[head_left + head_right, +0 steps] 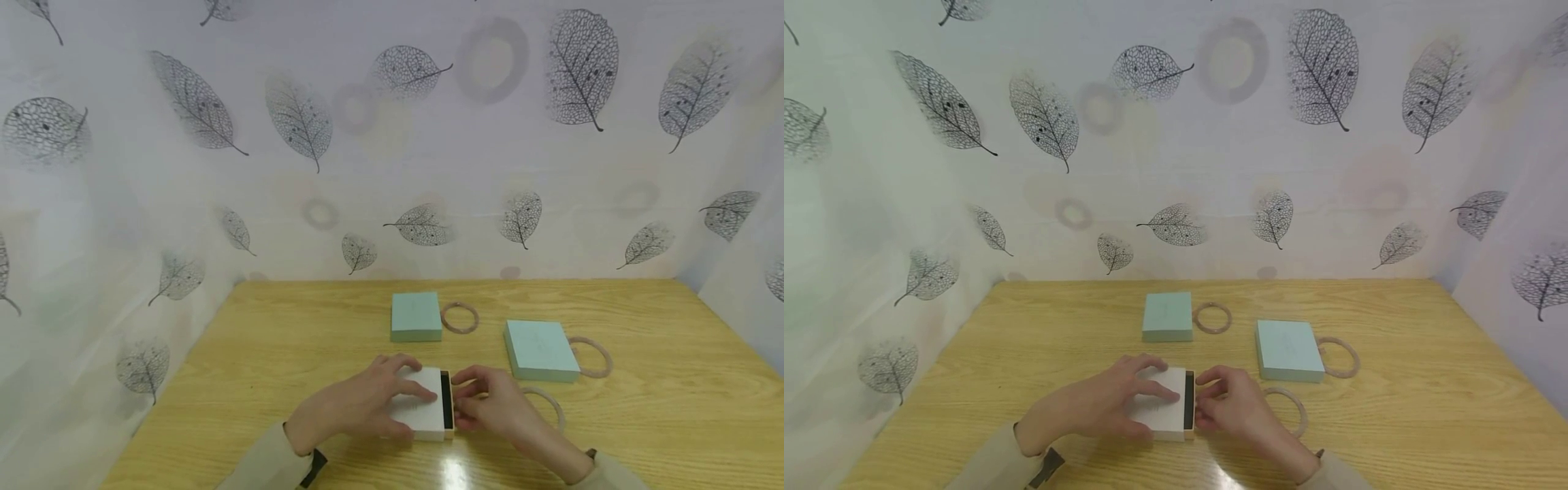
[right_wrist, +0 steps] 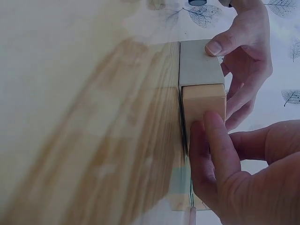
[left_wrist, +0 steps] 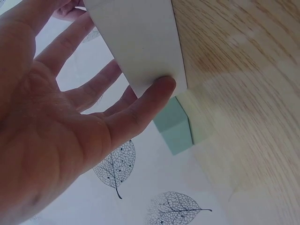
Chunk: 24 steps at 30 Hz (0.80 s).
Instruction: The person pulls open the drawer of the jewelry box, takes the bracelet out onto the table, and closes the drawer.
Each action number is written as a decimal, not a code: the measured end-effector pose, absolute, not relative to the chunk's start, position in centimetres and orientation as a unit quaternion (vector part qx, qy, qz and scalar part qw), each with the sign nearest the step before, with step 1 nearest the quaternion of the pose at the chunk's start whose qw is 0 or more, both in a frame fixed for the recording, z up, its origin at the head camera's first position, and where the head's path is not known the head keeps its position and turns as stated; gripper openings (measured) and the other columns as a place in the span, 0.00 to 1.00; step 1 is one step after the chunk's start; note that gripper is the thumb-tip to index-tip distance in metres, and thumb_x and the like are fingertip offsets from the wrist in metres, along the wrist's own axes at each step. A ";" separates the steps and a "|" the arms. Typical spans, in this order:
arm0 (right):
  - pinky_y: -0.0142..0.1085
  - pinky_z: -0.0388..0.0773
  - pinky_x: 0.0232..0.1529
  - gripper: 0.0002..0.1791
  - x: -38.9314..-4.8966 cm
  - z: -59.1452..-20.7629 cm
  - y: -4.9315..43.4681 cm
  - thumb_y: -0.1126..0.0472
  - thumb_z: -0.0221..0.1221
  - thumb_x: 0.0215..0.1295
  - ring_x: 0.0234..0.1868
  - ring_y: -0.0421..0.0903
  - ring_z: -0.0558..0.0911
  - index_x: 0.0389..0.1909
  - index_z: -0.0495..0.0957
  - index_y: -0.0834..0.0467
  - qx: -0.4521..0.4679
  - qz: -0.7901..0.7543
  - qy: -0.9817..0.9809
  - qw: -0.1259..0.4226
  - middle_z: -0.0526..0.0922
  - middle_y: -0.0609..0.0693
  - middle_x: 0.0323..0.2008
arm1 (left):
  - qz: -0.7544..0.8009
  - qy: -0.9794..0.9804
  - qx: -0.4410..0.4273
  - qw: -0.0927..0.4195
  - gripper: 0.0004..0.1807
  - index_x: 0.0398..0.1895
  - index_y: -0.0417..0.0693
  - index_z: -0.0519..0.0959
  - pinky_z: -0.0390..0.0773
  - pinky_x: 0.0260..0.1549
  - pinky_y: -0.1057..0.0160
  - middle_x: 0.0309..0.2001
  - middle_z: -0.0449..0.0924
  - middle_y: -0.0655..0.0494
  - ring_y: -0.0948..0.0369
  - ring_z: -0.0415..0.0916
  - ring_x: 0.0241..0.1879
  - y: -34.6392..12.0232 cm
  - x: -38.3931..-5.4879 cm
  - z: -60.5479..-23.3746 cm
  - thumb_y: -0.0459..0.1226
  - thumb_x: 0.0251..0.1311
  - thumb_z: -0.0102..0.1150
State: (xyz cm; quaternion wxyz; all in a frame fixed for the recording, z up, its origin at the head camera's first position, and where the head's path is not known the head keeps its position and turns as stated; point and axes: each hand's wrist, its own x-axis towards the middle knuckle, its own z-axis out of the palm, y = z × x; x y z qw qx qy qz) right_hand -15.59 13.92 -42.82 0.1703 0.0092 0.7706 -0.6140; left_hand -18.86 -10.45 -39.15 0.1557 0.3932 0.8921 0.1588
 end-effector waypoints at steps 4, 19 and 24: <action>0.42 0.89 0.39 0.17 -15.6 -43.0 13.9 0.76 0.58 0.68 0.35 0.46 0.86 0.56 0.74 0.71 0.009 -0.617 0.767 0.173 0.83 0.60 0.41 | 0.159 0.893 0.392 0.156 0.30 0.63 0.76 0.79 0.74 0.65 0.50 0.75 0.64 0.58 0.51 0.63 0.70 -10.5 -18.9 -39.2 0.50 0.56 0.75; 0.40 0.89 0.39 0.18 -15.5 -43.0 13.6 0.74 0.60 0.68 0.37 0.46 0.87 0.57 0.74 0.71 -0.011 -0.619 0.766 0.176 0.84 0.60 0.42 | 0.159 0.892 0.395 0.150 0.29 0.63 0.74 0.80 0.75 0.64 0.51 0.74 0.64 0.56 0.50 0.64 0.70 -10.5 -18.7 -39.1 0.49 0.57 0.75; 0.39 0.89 0.38 0.19 -15.5 -43.0 13.4 0.74 0.59 0.68 0.37 0.46 0.87 0.59 0.73 0.71 -0.014 -0.621 0.764 0.178 0.84 0.61 0.43 | 0.159 0.893 0.396 0.145 0.29 0.63 0.74 0.80 0.75 0.64 0.51 0.74 0.65 0.56 0.51 0.64 0.69 -10.5 -18.8 -39.2 0.49 0.56 0.75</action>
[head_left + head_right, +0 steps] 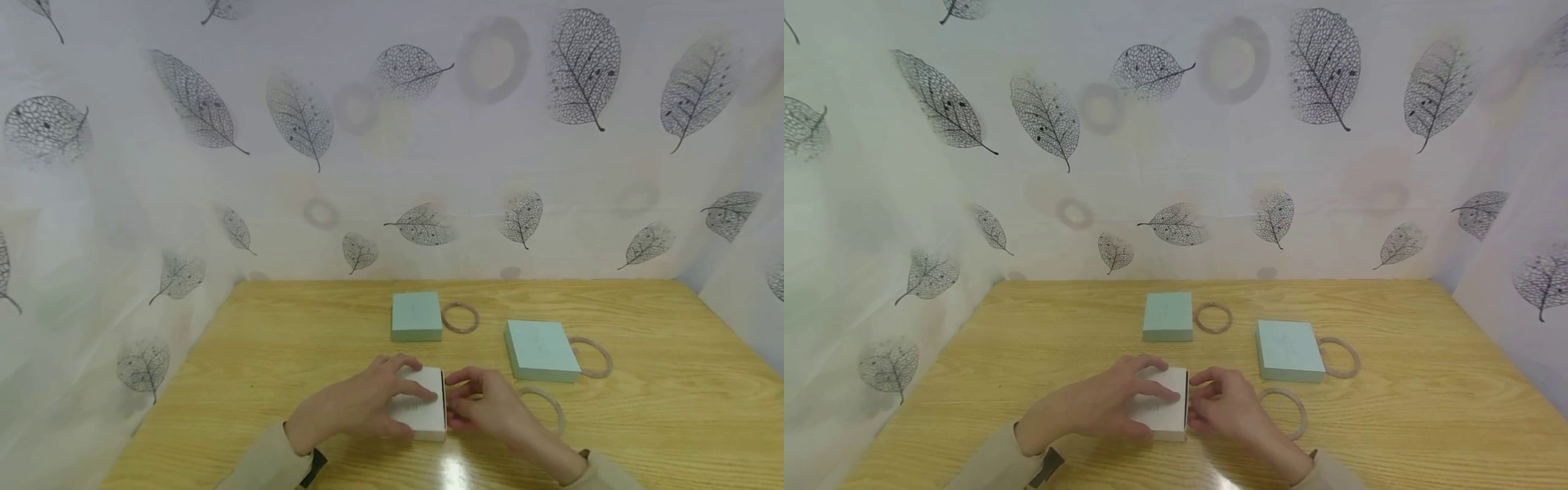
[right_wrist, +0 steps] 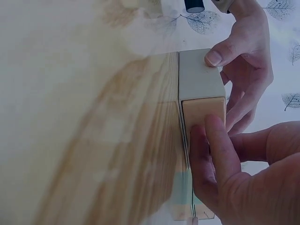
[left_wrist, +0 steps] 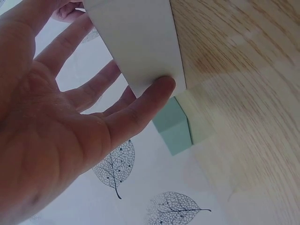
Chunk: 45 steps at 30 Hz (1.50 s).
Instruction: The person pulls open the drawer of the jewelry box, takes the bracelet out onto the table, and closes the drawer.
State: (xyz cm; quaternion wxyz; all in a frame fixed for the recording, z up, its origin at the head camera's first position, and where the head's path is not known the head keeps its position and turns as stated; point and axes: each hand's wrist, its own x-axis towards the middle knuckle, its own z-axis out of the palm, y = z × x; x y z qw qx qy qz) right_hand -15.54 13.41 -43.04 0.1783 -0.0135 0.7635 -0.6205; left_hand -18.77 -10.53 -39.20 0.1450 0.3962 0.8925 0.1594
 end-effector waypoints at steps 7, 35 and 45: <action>0.39 0.89 0.38 0.19 -15.6 -43.1 13.4 0.74 0.59 0.68 0.37 0.46 0.87 0.59 0.72 0.72 -0.016 -0.623 0.760 0.184 0.83 0.61 0.43 | 0.161 0.892 0.393 0.154 0.29 0.63 0.75 0.79 0.76 0.64 0.52 0.75 0.64 0.57 0.52 0.64 0.69 -10.5 -18.8 -39.3 0.50 0.57 0.75; 0.39 0.89 0.41 0.21 -15.7 -43.2 13.4 0.71 0.59 0.70 0.39 0.46 0.87 0.61 0.71 0.72 -0.028 -0.632 0.748 0.199 0.83 0.62 0.46 | 0.157 0.891 0.399 0.147 0.29 0.63 0.74 0.80 0.75 0.64 0.53 0.74 0.65 0.56 0.51 0.64 0.68 -10.5 -18.9 -39.3 0.49 0.57 0.75; 0.39 0.89 0.41 0.19 -15.7 -43.2 13.5 0.69 0.56 0.74 0.41 0.46 0.87 0.62 0.72 0.72 -0.033 -0.630 0.749 0.203 0.84 0.61 0.46 | 0.155 0.892 0.395 0.157 0.29 0.64 0.74 0.79 0.75 0.64 0.52 0.75 0.64 0.57 0.52 0.63 0.69 -10.4 -18.8 -39.0 0.50 0.58 0.74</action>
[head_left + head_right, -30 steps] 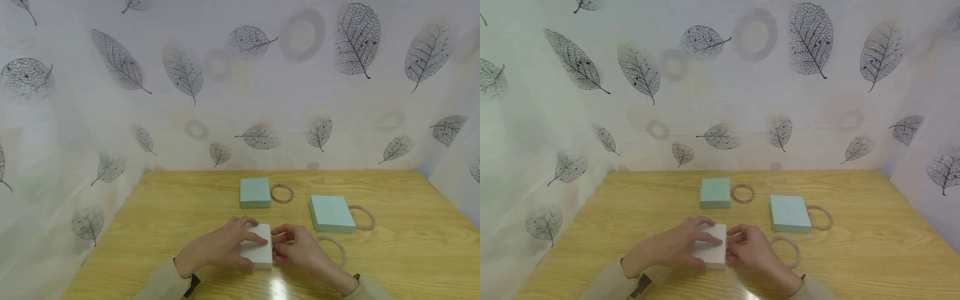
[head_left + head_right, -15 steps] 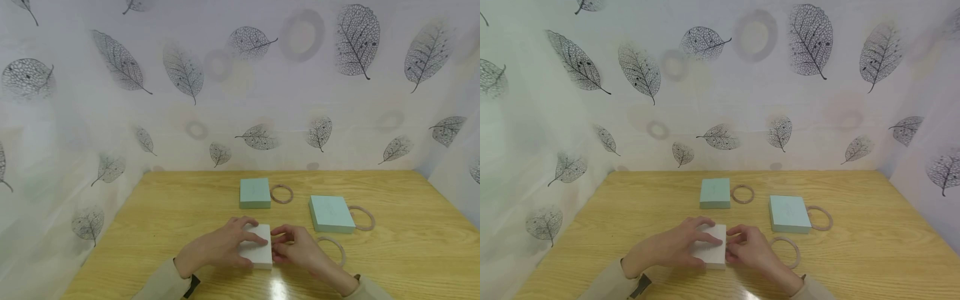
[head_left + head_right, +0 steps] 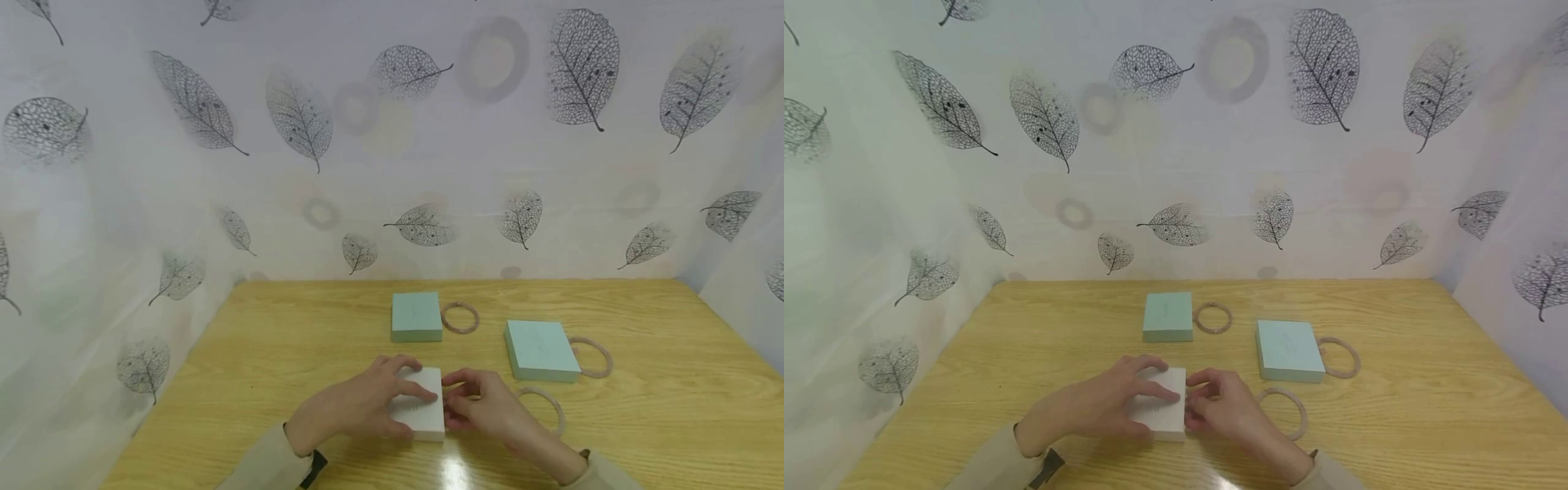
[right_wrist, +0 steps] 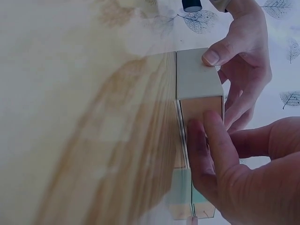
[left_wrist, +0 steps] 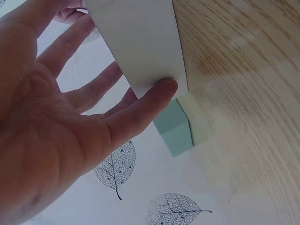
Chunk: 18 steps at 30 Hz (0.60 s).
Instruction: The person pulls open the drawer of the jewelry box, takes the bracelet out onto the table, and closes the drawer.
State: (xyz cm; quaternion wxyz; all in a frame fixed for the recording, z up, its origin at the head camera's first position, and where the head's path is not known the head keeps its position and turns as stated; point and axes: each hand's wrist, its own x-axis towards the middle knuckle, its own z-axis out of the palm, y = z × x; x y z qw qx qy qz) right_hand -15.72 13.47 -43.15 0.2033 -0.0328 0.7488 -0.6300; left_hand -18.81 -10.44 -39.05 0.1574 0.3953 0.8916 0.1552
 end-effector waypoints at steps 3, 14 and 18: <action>0.40 0.89 0.42 0.19 -15.7 -43.2 13.5 0.68 0.56 0.74 0.42 0.47 0.87 0.62 0.71 0.72 -0.032 -0.631 0.747 0.206 0.84 0.61 0.46 | 0.156 0.892 0.395 0.154 0.29 0.64 0.74 0.79 0.76 0.64 0.52 0.75 0.64 0.56 0.51 0.64 0.69 -10.4 -18.8 -39.1 0.50 0.58 0.74; 0.42 0.89 0.45 0.26 -14.6 -42.0 16.2 0.62 0.60 0.73 0.45 0.51 0.87 0.65 0.69 0.73 -0.046 -0.634 0.749 0.186 0.81 0.64 0.50 | 0.151 0.890 0.408 0.139 0.29 0.66 0.74 0.78 0.75 0.64 0.54 0.75 0.64 0.55 0.51 0.63 0.70 -10.6 -18.7 -39.5 0.49 0.60 0.72; 0.40 0.89 0.44 0.27 -14.3 -40.7 18.7 0.58 0.61 0.74 0.46 0.52 0.87 0.65 0.70 0.71 -0.055 -0.606 0.777 0.161 0.81 0.64 0.52 | 0.144 0.890 0.410 0.133 0.29 0.67 0.73 0.77 0.74 0.67 0.53 0.75 0.65 0.53 0.49 0.63 0.72 -10.2 -18.7 -39.6 0.49 0.62 0.71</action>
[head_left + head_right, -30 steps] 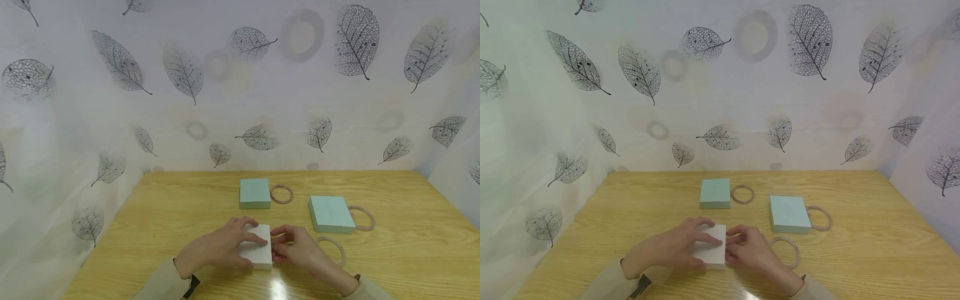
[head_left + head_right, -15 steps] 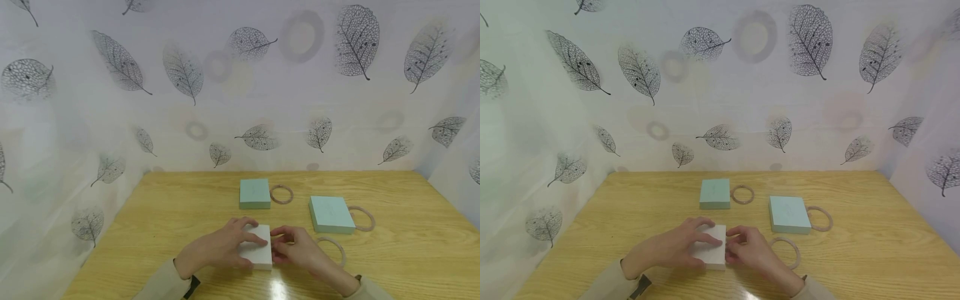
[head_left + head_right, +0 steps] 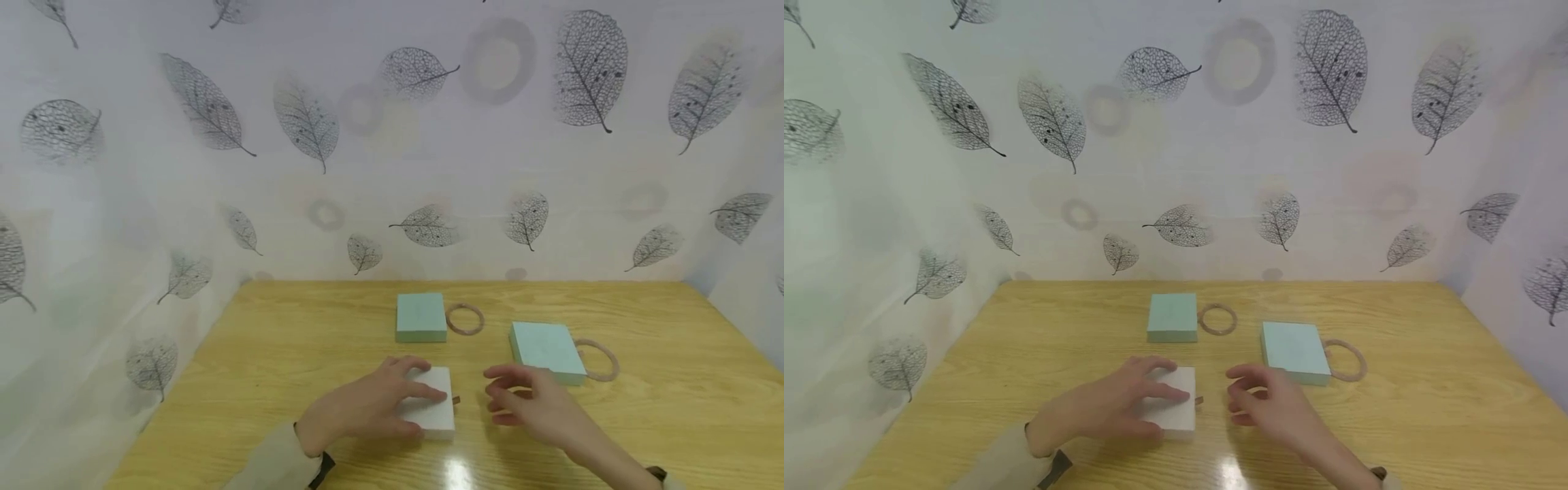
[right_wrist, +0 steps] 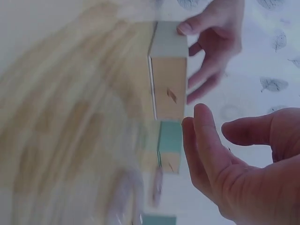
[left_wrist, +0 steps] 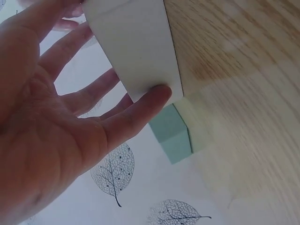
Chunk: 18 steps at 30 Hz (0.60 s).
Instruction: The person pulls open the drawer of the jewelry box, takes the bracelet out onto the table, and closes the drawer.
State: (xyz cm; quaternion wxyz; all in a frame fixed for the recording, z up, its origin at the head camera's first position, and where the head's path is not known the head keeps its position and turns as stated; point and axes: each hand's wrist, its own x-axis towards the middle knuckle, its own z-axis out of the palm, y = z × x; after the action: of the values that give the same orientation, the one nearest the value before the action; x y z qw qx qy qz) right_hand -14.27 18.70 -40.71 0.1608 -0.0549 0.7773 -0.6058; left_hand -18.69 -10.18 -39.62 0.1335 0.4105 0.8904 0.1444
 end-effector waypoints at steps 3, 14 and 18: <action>0.39 0.88 0.44 0.27 -14.1 -39.8 20.7 0.58 0.60 0.74 0.46 0.50 0.88 0.66 0.70 0.71 -0.052 -0.586 0.798 0.132 0.81 0.64 0.53 | 0.136 0.890 0.416 0.130 0.29 0.68 0.72 0.76 0.72 0.69 0.53 0.75 0.64 0.52 0.49 0.63 0.73 -9.6 -18.9 -39.6 0.48 0.63 0.70; 0.36 0.88 0.43 0.25 -13.4 -39.1 26.3 0.56 0.59 0.76 0.44 0.37 0.88 0.66 0.73 0.66 0.001 -0.524 0.851 0.037 0.76 0.61 0.63 | 0.113 0.880 0.447 0.115 0.29 0.69 0.71 0.75 0.74 0.67 0.56 0.76 0.64 0.51 0.50 0.63 0.72 -6.4 -19.0 -39.7 0.50 0.64 0.68; 0.35 0.88 0.44 0.26 -13.4 -39.2 27.3 0.55 0.58 0.76 0.45 0.34 0.87 0.67 0.72 0.67 0.002 -0.519 0.854 0.027 0.76 0.47 0.65 | 0.110 0.879 0.449 0.114 0.29 0.70 0.71 0.74 0.73 0.68 0.54 0.77 0.62 0.51 0.49 0.62 0.73 -5.8 -18.9 -39.8 0.51 0.65 0.67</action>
State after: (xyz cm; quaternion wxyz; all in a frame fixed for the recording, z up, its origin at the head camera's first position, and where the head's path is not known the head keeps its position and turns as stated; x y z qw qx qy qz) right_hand -13.42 27.31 -39.21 0.0271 0.0022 0.8542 -0.5193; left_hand -18.93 -5.81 -39.77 0.1143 0.4492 0.8792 0.1100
